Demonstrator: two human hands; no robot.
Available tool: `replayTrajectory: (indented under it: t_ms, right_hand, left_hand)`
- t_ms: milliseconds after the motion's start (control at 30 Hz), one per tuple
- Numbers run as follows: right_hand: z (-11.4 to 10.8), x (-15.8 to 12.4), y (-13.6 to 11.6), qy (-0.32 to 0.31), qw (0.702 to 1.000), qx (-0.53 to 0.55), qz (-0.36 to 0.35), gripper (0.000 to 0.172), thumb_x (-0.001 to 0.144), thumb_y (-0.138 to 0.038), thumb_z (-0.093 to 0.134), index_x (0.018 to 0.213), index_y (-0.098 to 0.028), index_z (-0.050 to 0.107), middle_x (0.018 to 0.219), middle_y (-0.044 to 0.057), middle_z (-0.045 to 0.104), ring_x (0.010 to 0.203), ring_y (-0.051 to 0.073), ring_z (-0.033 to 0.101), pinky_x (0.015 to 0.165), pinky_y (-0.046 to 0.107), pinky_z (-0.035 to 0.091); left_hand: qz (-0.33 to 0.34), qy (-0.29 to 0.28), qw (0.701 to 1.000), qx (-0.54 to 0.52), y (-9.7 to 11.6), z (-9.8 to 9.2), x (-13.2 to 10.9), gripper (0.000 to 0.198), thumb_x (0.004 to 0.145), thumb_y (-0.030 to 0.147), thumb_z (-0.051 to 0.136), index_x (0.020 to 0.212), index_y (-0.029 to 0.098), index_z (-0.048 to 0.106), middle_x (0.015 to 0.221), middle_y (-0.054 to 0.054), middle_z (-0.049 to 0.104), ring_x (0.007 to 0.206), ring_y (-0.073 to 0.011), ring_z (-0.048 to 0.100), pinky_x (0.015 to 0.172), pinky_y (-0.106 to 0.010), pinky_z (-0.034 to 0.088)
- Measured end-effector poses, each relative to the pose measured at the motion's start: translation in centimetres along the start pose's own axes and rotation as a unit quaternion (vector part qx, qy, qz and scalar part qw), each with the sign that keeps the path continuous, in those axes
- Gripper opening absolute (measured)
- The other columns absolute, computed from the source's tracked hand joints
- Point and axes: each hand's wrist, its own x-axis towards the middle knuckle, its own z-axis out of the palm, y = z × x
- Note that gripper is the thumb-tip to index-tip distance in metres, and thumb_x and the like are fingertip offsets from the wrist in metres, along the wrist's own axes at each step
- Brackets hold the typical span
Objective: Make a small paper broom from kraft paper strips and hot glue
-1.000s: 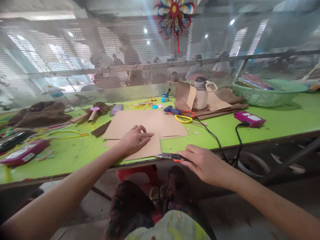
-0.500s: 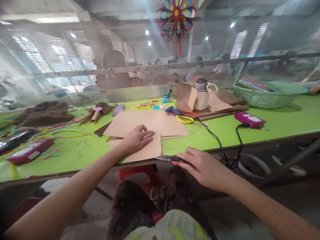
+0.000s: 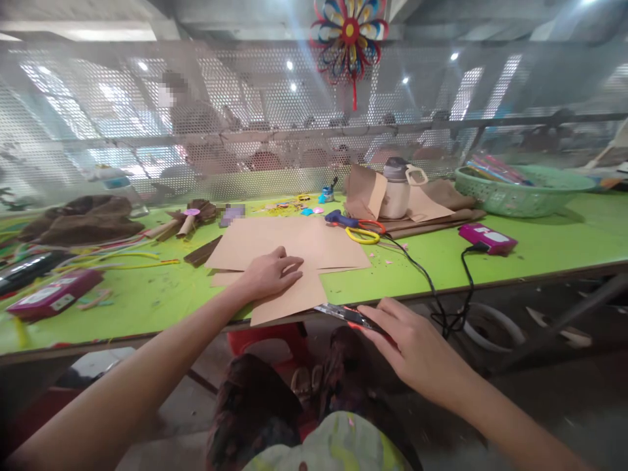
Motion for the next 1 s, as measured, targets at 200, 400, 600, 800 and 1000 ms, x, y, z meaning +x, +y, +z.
replayTrajectory:
  t_ms: [200, 400, 600, 800, 1000]
  right_hand:
    - [0.2, 0.4, -0.9, -0.016, 0.999, 0.031, 0.026, 0.033, 0.095, -0.030, 0.040, 0.125, -0.024, 0.051, 0.104, 0.009, 0.058, 0.096, 0.021, 0.058, 0.086, 0.037, 0.049]
    - [0.8, 1.5, -1.0, -0.007, 1.000, 0.025, 0.005, 0.033, 0.095, -0.029, 0.040, 0.123, -0.020, 0.054, 0.103, 0.011, 0.059, 0.096, 0.023, 0.058, 0.086, 0.040, 0.049]
    - [0.2, 0.8, -1.5, -0.048, 0.996, 0.081, 0.004, 0.032, 0.096, -0.028, 0.039, 0.125, -0.025, 0.053, 0.098, 0.008, 0.058, 0.089, 0.018, 0.059, 0.081, 0.033, 0.050]
    - [-0.1, 0.4, -1.7, -0.038, 0.994, 0.105, 0.015, 0.031, 0.096, -0.027, 0.041, 0.124, -0.026, 0.054, 0.098, 0.007, 0.058, 0.092, 0.018, 0.058, 0.083, 0.033, 0.049]
    - [0.5, 1.8, -2.5, -0.020, 0.998, 0.068, 0.000, 0.032, 0.095, -0.026, 0.041, 0.122, -0.021, 0.056, 0.097, 0.009, 0.059, 0.089, 0.020, 0.058, 0.082, 0.036, 0.049]
  left_hand:
    - [0.009, 0.001, 1.000, 0.016, 0.2, -0.1, 0.0, 0.044, 0.090, 0.051, 0.034, 0.122, 0.031, 0.057, 0.100, -0.006, 0.053, 0.076, -0.0189, 0.060, 0.071, -0.032, 0.044]
    - [0.004, -0.006, 1.000, 0.021, 0.6, -0.3, -0.1, 0.043, 0.090, 0.050, 0.034, 0.122, 0.032, 0.057, 0.100, -0.006, 0.053, 0.075, -0.0182, 0.060, 0.071, -0.032, 0.044]
    - [0.005, -0.007, 1.000, 0.027, 0.6, -0.2, 0.0, 0.043, 0.089, 0.050, 0.035, 0.123, 0.032, 0.056, 0.099, -0.006, 0.053, 0.075, -0.0190, 0.060, 0.070, -0.032, 0.044]
    - [0.022, -0.003, 0.999, 0.041, 0.7, -0.3, 0.0, 0.042, 0.090, 0.045, 0.033, 0.122, 0.032, 0.057, 0.095, -0.006, 0.052, 0.072, -0.0196, 0.060, 0.067, -0.032, 0.043]
    - [0.022, -0.005, 0.999, 0.044, 0.9, -0.3, -0.1, 0.042, 0.091, 0.045, 0.033, 0.125, 0.035, 0.055, 0.096, -0.006, 0.052, 0.073, -0.0196, 0.060, 0.067, -0.032, 0.044]
